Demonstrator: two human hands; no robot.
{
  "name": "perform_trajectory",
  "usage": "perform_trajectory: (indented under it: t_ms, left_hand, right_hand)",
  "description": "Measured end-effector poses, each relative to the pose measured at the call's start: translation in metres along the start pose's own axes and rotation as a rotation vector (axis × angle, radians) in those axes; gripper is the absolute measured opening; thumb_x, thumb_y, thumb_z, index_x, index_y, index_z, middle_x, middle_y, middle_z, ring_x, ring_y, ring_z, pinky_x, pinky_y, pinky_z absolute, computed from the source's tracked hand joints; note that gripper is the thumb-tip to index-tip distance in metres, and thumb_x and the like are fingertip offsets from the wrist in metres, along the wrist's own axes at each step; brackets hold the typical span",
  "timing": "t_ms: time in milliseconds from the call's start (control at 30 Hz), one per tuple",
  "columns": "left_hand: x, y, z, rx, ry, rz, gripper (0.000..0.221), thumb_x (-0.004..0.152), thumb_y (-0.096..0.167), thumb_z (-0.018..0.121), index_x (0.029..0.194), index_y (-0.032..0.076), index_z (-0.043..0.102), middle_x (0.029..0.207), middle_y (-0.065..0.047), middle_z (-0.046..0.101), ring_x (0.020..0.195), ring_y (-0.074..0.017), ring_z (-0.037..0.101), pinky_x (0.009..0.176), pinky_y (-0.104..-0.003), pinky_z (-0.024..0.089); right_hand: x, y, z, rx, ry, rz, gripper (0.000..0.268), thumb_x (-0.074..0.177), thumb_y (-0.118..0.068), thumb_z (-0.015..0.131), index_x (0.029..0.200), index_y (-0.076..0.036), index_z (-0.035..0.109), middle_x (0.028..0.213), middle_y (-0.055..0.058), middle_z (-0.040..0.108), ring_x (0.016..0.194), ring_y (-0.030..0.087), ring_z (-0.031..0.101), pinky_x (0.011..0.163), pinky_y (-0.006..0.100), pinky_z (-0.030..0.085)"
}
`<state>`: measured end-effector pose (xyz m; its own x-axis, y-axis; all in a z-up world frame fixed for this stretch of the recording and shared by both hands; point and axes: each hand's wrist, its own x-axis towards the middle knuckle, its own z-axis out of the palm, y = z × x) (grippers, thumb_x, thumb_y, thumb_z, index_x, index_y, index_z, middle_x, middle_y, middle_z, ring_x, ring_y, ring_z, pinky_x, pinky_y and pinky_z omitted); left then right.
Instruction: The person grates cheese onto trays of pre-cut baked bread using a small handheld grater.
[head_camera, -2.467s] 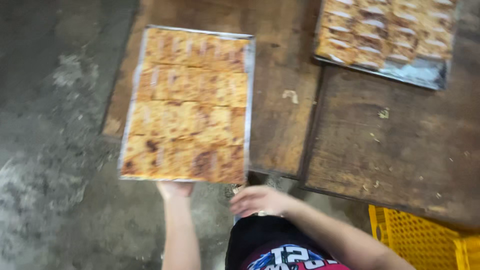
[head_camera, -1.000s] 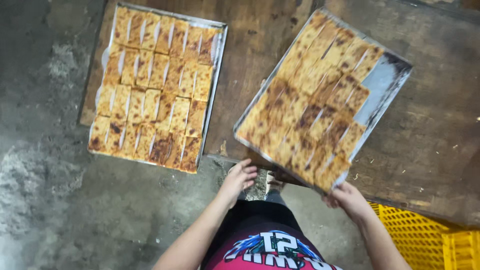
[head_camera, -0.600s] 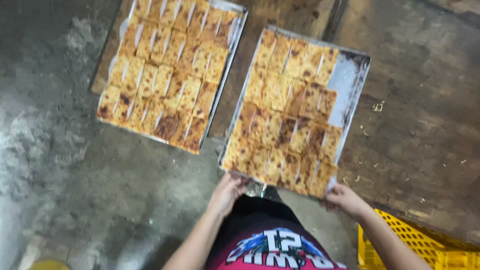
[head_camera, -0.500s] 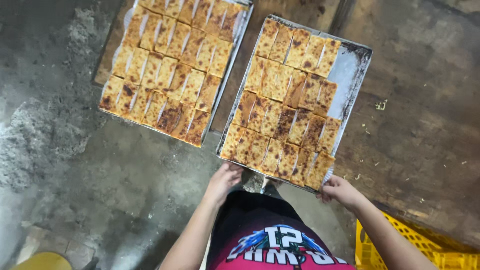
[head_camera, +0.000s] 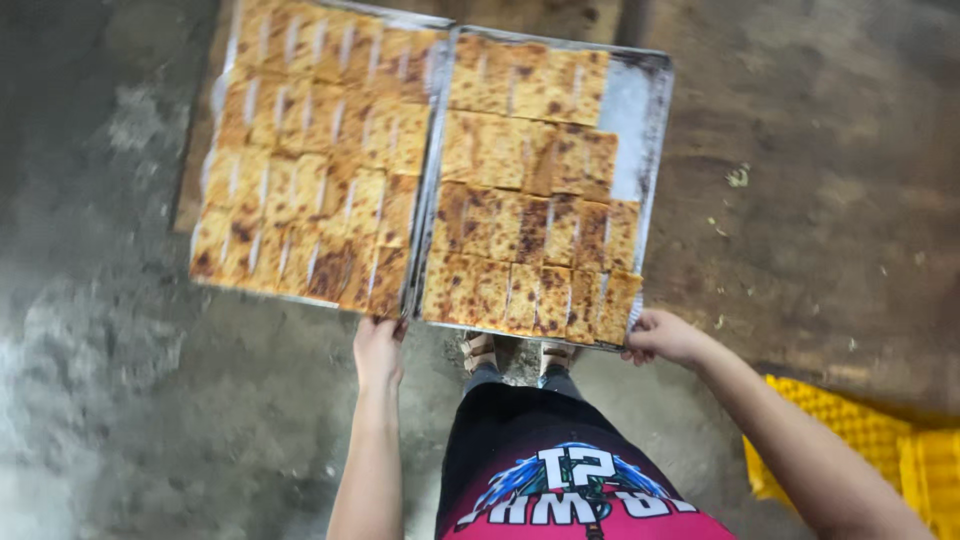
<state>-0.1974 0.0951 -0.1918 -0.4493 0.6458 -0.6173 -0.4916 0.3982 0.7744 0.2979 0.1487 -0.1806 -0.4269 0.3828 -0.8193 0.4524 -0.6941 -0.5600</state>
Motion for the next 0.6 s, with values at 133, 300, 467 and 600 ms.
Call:
perform_trajectory:
  t_ms: [133,300,467,600]
  left_hand:
    - [0.008,0.004,-0.016,0.043,-0.082,0.035,0.036,0.09,-0.002,0.055,0.126,0.0,0.058,0.114,-0.009,0.065,0.094,-0.0184,0.062,0.083,-0.033,0.051]
    - [-0.003,0.017,-0.035,0.397,-0.162,0.035,0.034,0.096,0.005,0.057,0.129,-0.004,0.056,0.121,-0.016,0.066,0.107,-0.0226,0.067,0.095,-0.035,0.054]
    - [0.013,0.023,0.017,0.629,-0.197,-0.137,0.031,0.1,0.012,0.057,0.127,-0.002,0.059,0.115,-0.015,0.065,0.099,-0.0235,0.064,0.086,-0.038,0.054]
    - [-0.014,-0.038,0.095,0.745,-0.151,-0.175,0.029,0.102,0.017,0.056,0.124,-0.002,0.063,0.108,-0.016,0.066,0.091,-0.0235,0.063,0.081,-0.039,0.052]
  right_hand:
    - [-0.002,-0.015,0.008,0.014,0.04,0.019,0.02,0.085,-0.015,0.065,0.099,-0.002,0.072,0.078,0.01,0.076,0.062,0.015,0.069,0.055,0.029,0.054]
    - [-0.017,-0.032,0.019,-0.278,0.087,-0.042,0.029,0.09,-0.036,0.069,0.108,-0.013,0.075,0.078,0.009,0.077,0.065,0.015,0.074,0.064,0.03,0.061]
    - [-0.068,-0.027,-0.01,-0.576,0.39,-0.227,0.032,0.08,-0.04,0.079,0.089,-0.011,0.073,0.083,0.009,0.074,0.079,0.029,0.069,0.069,0.046,0.055]
    - [-0.161,0.031,-0.093,-0.484,0.618,-0.191,0.026,0.094,-0.037,0.066,0.097,-0.011,0.07,0.087,0.013,0.073,0.083,0.033,0.07,0.074,0.046,0.055]
